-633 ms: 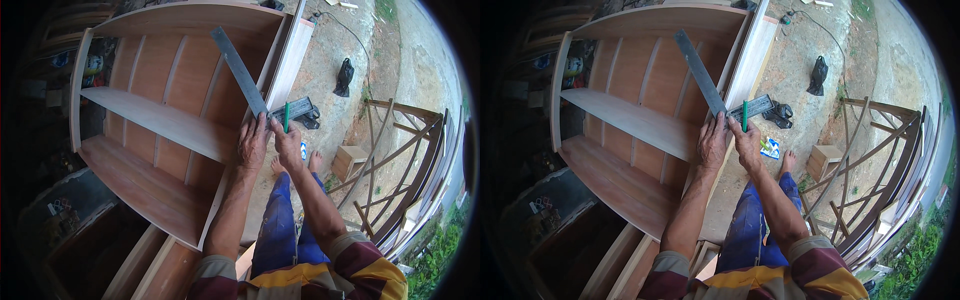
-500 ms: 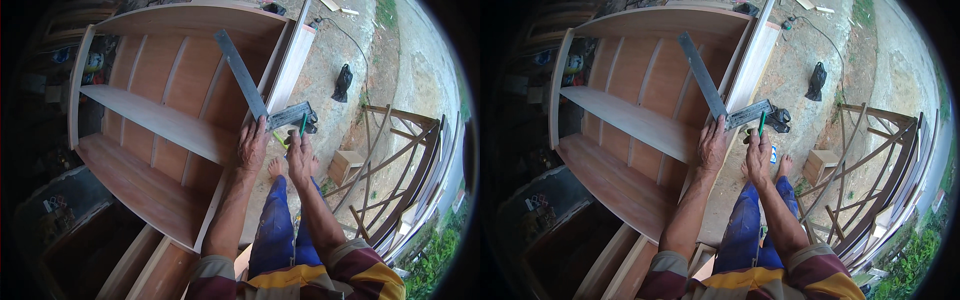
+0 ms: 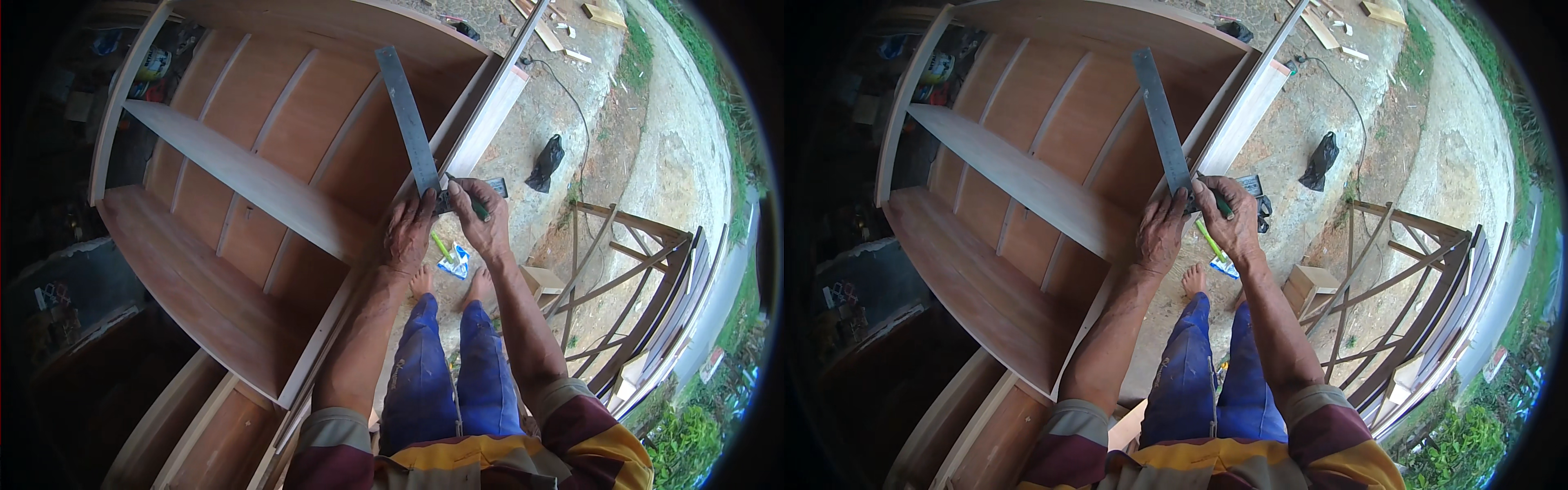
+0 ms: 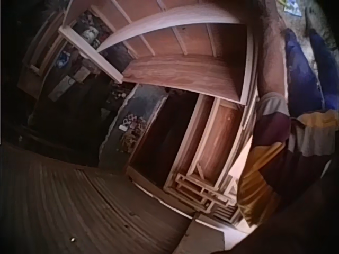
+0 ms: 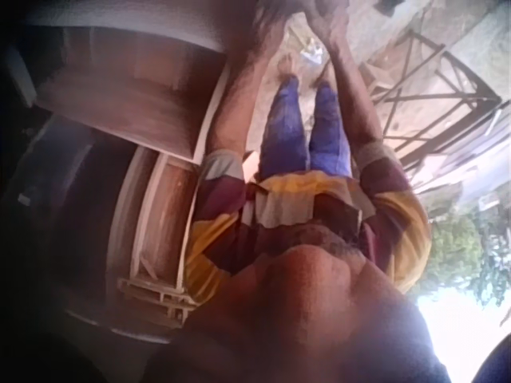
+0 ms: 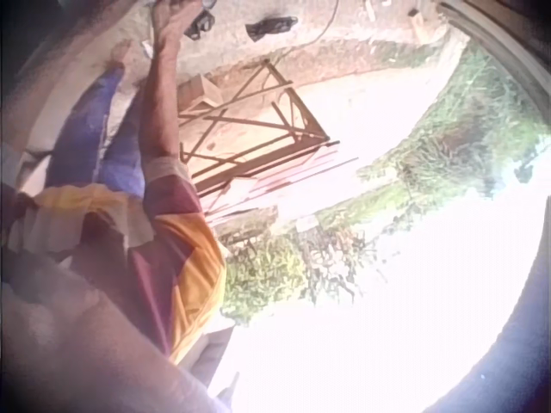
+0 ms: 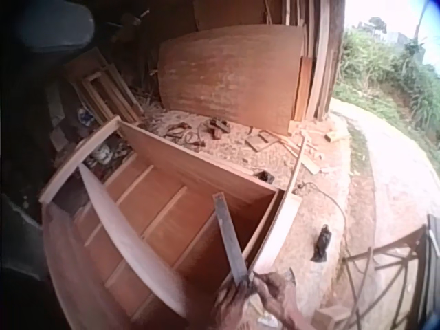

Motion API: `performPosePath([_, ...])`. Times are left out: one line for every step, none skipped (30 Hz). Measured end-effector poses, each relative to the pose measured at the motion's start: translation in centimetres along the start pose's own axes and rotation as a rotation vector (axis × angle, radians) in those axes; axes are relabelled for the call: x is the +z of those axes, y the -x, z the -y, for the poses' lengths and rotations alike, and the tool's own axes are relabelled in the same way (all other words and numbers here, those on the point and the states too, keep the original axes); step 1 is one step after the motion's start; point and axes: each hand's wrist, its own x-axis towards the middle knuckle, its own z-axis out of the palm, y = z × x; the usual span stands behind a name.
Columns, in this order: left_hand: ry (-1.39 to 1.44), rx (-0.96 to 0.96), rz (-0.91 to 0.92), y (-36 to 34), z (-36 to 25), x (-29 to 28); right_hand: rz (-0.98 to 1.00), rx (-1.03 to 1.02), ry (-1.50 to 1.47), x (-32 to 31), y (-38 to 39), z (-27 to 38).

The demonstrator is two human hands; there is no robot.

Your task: The person assembles a wooden boat by fitting white trim pieces along the gunwales. They use a hammer to nail the trim, a square and pencil to mark measurements, and a hand saw to cut a wooden support piece. The person then hammers the cut piece into place inside the boat.

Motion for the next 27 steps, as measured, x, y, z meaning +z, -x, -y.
performPosePath([-0.003,-0.007,0.001,0.0,0.0,0.0,0.015,-0.032,0.045,-0.1,-0.1,0.4])
performPosePath([-0.004,-0.011,0.005,0.0,-0.1,-0.1,0.025,-0.061,0.090,-0.3,-0.1,0.8])
performPosePath([0.000,-0.016,0.020,-0.1,-0.1,-0.2,0.011,-0.048,0.073,-0.2,-0.1,1.4])
performPosePath([0.004,-0.021,0.034,-0.1,-0.2,-0.3,0.043,-0.074,0.100,-0.4,-0.1,1.2])
performPosePath([0.008,-0.025,0.050,-0.2,-0.2,-0.4,0.073,-0.099,0.125,-0.6,-0.2,0.9])
performPosePath([0.008,-0.019,0.042,-0.2,-0.2,-0.4,0.104,-0.124,0.151,-0.8,-0.3,0.7])
performPosePath([0.009,-0.013,0.033,-0.3,-0.3,-0.4,0.129,-0.141,0.202,-1.0,-0.3,0.7])
performPosePath([0.005,-0.009,0.026,-0.3,-0.3,-0.5,0.156,-0.160,0.224,-1.2,-0.3,0.7])
performPosePath([0.000,-0.009,0.026,-0.3,-0.3,-0.5,0.183,-0.179,0.246,-1.4,-0.4,0.9])
performPosePath([-0.004,-0.009,0.026,-0.3,-0.4,-0.6,0.210,-0.198,0.268,-1.5,-0.4,1.0])
performPosePath([-0.009,-0.007,0.028,-0.3,-0.4,-0.6,0.206,-0.209,0.283,-1.5,-0.5,1.0])
performPosePath([-0.005,-0.015,0.036,-0.3,-0.4,-0.6,0.203,-0.220,0.298,-1.4,-0.7,1.0])
performPosePath([0.000,-0.022,0.045,-0.3,-0.5,-0.6,0.199,-0.231,0.313,-1.4,-0.8,1.1])
performPosePath([0.003,-0.031,0.054,-0.3,-0.4,-0.6,0.212,-0.230,0.310,-1.5,-0.8,1.3])
performPosePath([-0.008,-0.024,0.046,-0.3,-0.4,-0.6,0.225,-0.229,0.306,-1.6,-0.8,1.7])
performPosePath([-0.020,-0.017,0.039,-0.2,-0.4,-0.6,0.238,-0.228,0.302,-1.6,-0.8,1.9])
performPosePath([-0.030,-0.010,0.031,-0.3,-0.4,-0.6,0.254,-0.223,0.289,-1.8,-0.7,1.8])
performPosePath([-0.033,-0.003,0.035,-0.3,-0.3,-0.6,0.271,-0.218,0.275,-2.1,-0.5,1.7])
performPosePath([-0.036,0.003,0.039,-0.3,-0.2,-0.6,0.288,-0.214,0.261,-2.3,-0.4,1.6])
performPosePath([-0.038,0.007,0.044,-0.3,-0.3,-0.6,0.299,-0.201,0.265,-2.4,-0.4,1.7])
performPosePath([-0.037,0.013,0.045,-0.2,-0.2,-0.6,0.311,-0.189,0.268,-2.6,-0.6,2.1])
performPosePath([-0.037,0.018,0.047,-0.1,-0.2,-0.6,0.324,-0.176,0.271,-2.8,-1.0,2.5])
performPosePath([-0.038,0.026,0.047,-0.2,-0.2,-0.7,0.367,-0.191,0.297,-3.1,-1.7,2.9])
performPosePath([-0.035,0.006,0.060,0.0,-0.1,-0.5,0.409,-0.206,0.321,-3.4,-2.7,3.4])
performPosePath([-0.033,-0.014,0.073,0.1,0.0,-0.4,0.453,-0.222,0.344,-3.4,-3.8,3.6])
performPosePath([-0.031,-0.033,0.088,0.2,0.2,-0.2,0.491,-0.228,0.332,-3.3,-4.9,3.4])
performPosePath([-0.018,-0.031,0.089,0.1,0.0,-0.4,0.525,-0.231,0.323,-3.4,-6.0,3.1])
